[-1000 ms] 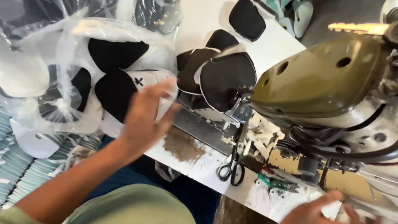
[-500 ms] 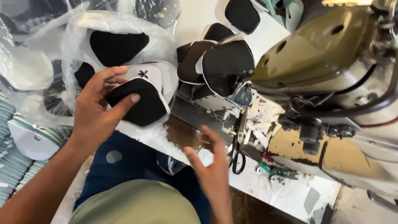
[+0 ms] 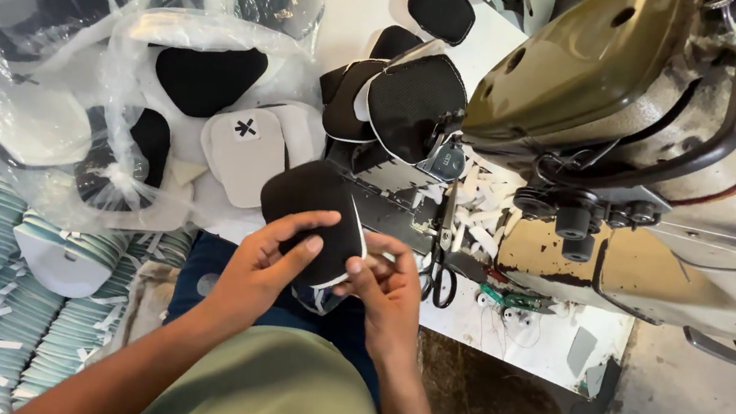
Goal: The person uses a sewing machine to stitch the edges of black and white shoe parts. They repeatedly pick up a black part, align it with a white part, feed the assembly under the presser foot, and guide it through the machine to sew the perimeter.
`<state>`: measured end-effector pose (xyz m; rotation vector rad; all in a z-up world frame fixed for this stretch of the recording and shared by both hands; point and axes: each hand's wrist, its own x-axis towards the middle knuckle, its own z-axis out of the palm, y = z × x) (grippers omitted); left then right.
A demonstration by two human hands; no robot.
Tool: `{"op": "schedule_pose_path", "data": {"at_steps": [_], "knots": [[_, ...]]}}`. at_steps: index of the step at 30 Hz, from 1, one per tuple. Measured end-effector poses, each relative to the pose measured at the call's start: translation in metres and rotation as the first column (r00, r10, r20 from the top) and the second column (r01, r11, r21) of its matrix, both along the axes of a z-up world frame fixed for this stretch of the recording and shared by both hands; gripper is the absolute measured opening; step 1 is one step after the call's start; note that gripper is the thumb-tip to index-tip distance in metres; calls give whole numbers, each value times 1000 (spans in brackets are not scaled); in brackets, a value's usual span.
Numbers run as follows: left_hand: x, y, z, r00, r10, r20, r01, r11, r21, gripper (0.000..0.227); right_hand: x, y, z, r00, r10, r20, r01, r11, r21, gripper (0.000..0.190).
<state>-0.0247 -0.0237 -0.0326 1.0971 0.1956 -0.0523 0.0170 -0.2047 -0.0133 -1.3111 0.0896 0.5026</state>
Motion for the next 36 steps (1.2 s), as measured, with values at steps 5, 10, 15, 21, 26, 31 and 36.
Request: {"op": "schedule_pose_path", "data": {"at_steps": [5,10,15,21,26,31,36], "knots": [[1,6,15,999,-50,11,51,982,-184,58,-10,-5,8,896,4,444,111,966,-232,34],[3,0,16,994,-88,-67,64,951,-301,61,-10,-1,31,587,303,750,260,807,-530,31],[6,-5,18,977,-56,-204,-11,950,-313,60,-8,4,40,434,468,770,301,731,-613,27],[3,-13,15,965,-9,-262,-91,925,-368,62,-10,4,34,428,439,790,355,722,-593,21],[-4,-16,11,971,-20,-239,-75,922,-380,61,-4,-12,10,412,434,801,342,742,-577,19],[-6,-3,28,966,-78,-247,-18,930,-366,58,54,-53,-13,681,148,717,447,692,-567,10],[-10,12,25,964,-141,-226,50,929,-367,53,90,-83,12,796,59,602,526,423,-737,65]]}}
